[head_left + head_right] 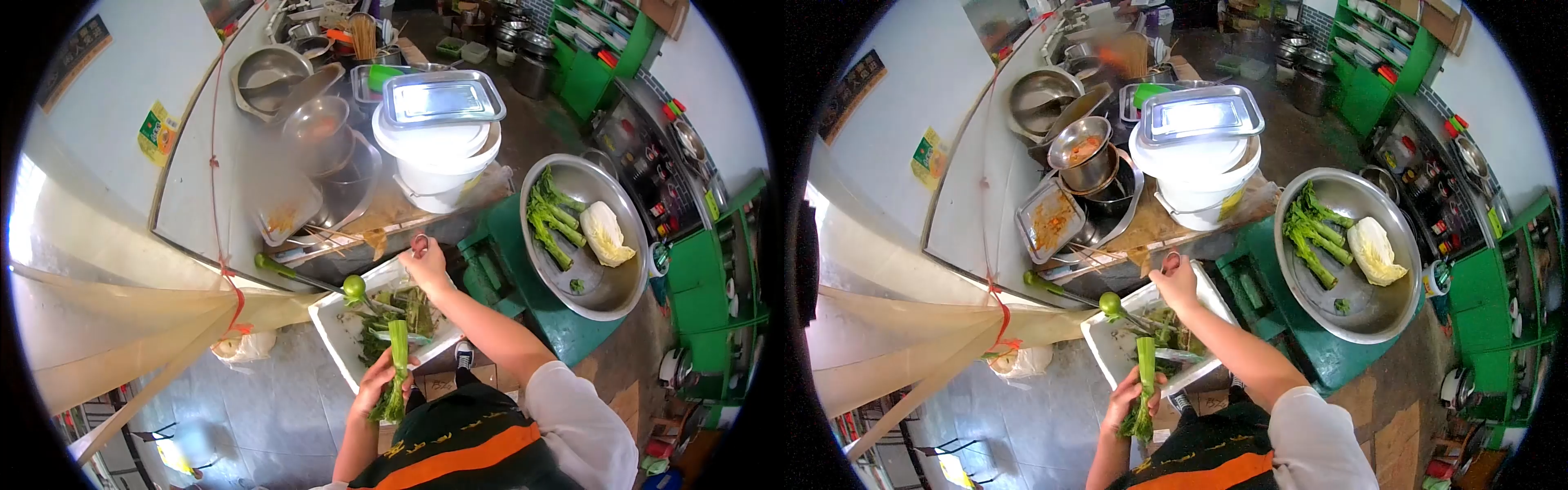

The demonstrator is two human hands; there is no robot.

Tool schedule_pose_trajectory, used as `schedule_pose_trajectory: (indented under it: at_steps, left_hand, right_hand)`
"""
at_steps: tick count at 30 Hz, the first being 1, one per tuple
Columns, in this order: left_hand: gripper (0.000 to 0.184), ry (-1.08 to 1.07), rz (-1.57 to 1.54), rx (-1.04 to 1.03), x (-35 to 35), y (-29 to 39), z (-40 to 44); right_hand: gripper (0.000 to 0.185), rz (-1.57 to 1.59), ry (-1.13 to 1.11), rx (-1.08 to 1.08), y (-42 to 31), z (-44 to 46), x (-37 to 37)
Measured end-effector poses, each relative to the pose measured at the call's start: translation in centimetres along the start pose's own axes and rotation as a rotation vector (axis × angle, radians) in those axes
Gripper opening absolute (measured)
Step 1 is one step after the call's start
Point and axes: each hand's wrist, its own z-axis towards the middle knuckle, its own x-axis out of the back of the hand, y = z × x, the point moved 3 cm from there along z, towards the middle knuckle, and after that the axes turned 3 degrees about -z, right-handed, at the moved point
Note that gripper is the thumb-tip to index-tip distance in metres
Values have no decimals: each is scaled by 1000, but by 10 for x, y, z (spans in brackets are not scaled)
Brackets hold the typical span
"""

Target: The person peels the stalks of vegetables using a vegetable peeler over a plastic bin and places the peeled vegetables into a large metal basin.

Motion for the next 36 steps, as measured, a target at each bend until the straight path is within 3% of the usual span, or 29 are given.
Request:
schedule_pose_trajectory:
  at_steps: [2,5,6,10,12,14,16,18,20,21,23,25,29,31,32,34,36]
  left_hand:
    - [49,-30,99,-34,10,-3,7]
    - [43,-4,188,-47,7,-4,7]
    - [40,51,175,-34,7,-4,8]
    - [40,53,226,-38,12,-3,13]
    - [37,-47,257,9,11,0,14]
    - [39,-63,234,18,11,1,8]
    - [42,-77,202,33,10,-1,5]
    - [62,-32,102,-53,8,0,3]
    - [71,-40,99,-66,4,4,2]
    - [71,-23,98,-84,7,2,1]
    - [72,-13,99,-101,11,0,3]
    - [57,-26,70,-117,10,-1,5]
    - [53,19,-15,-100,16,-5,8]
    - [48,-117,-121,-52,14,-6,11]
    - [48,-119,-119,-49,13,-5,11]
    - [44,-131,-215,-91,6,-2,6]
    - [54,-159,-221,-118,2,-2,4]
  right_hand:
    - [29,-101,56,67,-18,-19,5]
    - [28,201,-177,-68,-26,-48,-4]
    - [27,275,-194,56,-37,-58,-7]
    - [27,-33,-331,365,-63,-89,-6]
    - [29,34,-338,342,-53,-89,-14]
    - [32,-115,-358,287,-59,-80,-16]
    - [33,-22,-219,158,-68,-55,-13]
    - [31,-207,-65,238,-46,-20,-11]
    - [30,14,-20,126,-31,-2,-11]
    - [32,132,-49,-25,-40,-8,-6]
    - [31,141,-85,-26,-44,-20,-8]
    - [30,199,-244,-136,-62,-46,-7]
    - [32,90,-432,177,-60,-82,-21]
    - [30,-32,-483,282,-68,-85,-22]
    - [30,-31,-479,282,-68,-76,-23]
    - [30,141,-182,170,-63,-47,-17]
    - [29,181,-107,100,-51,-16,-9]
